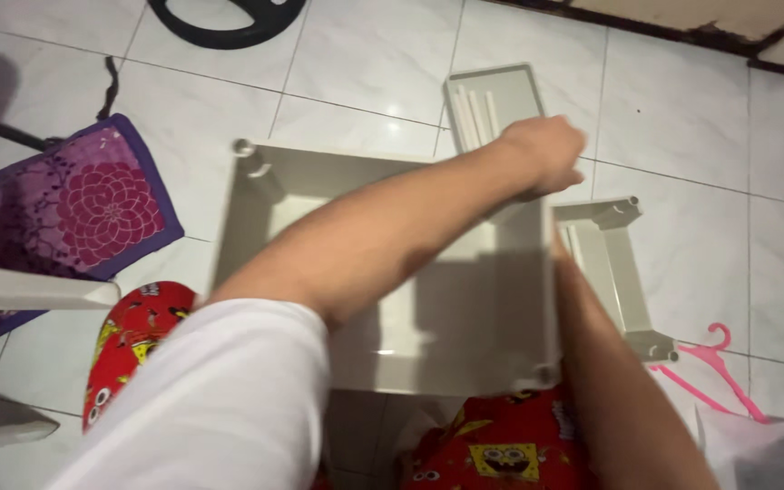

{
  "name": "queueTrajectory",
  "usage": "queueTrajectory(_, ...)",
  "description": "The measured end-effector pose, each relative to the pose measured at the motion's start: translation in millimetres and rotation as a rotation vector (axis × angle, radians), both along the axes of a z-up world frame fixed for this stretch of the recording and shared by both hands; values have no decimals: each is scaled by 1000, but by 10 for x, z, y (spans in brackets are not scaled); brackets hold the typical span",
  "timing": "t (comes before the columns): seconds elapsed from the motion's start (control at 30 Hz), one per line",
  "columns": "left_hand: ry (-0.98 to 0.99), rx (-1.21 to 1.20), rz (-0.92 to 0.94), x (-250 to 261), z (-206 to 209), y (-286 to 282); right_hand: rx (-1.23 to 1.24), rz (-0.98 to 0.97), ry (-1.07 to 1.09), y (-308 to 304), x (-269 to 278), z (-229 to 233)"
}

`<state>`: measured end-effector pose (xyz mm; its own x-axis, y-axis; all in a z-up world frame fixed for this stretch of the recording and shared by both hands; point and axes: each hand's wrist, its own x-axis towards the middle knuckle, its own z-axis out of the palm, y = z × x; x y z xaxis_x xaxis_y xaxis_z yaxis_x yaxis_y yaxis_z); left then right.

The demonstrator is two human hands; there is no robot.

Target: The person assembles a small plastic storage unit by inserting white plastic rods into the corners of rectangular trays and attaching black caster wheels to the bottom. The person works on the floor, connecting multiple trays to form a stacked structure.

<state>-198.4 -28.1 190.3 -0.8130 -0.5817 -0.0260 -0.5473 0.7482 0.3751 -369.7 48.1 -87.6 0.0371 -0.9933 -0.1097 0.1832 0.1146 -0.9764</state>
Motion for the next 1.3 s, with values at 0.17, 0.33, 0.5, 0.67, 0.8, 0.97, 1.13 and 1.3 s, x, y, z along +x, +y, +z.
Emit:
queueTrajectory(0.17,-76,77,54,188,126,259,-182,254,51,-183,21,-77)
queueTrajectory(0.33,-49,35,16,212,150,402,214,289,298,-80,-143,-121)
queueTrajectory(0.5,-91,112,3,238,162,386,254,279,70,-172,-130,-304)
queueTrajectory(0.67,-147,138,-6,295,173,425,195,247,-22,-148,-21,-482)
queueTrajectory(0.8,-88,124,22,337,220,444,103,204,-205,-145,12,-478)
queueTrajectory(0.97,-118,124,-48,380,210,465,110,165,-215,-75,119,-447)
queueTrajectory(1.13,-75,87,-30,398,157,474,123,165,-187,-35,169,-384)
queueTrajectory(1.3,-51,117,-4,489,204,406,150,158,-185,-38,356,-328)
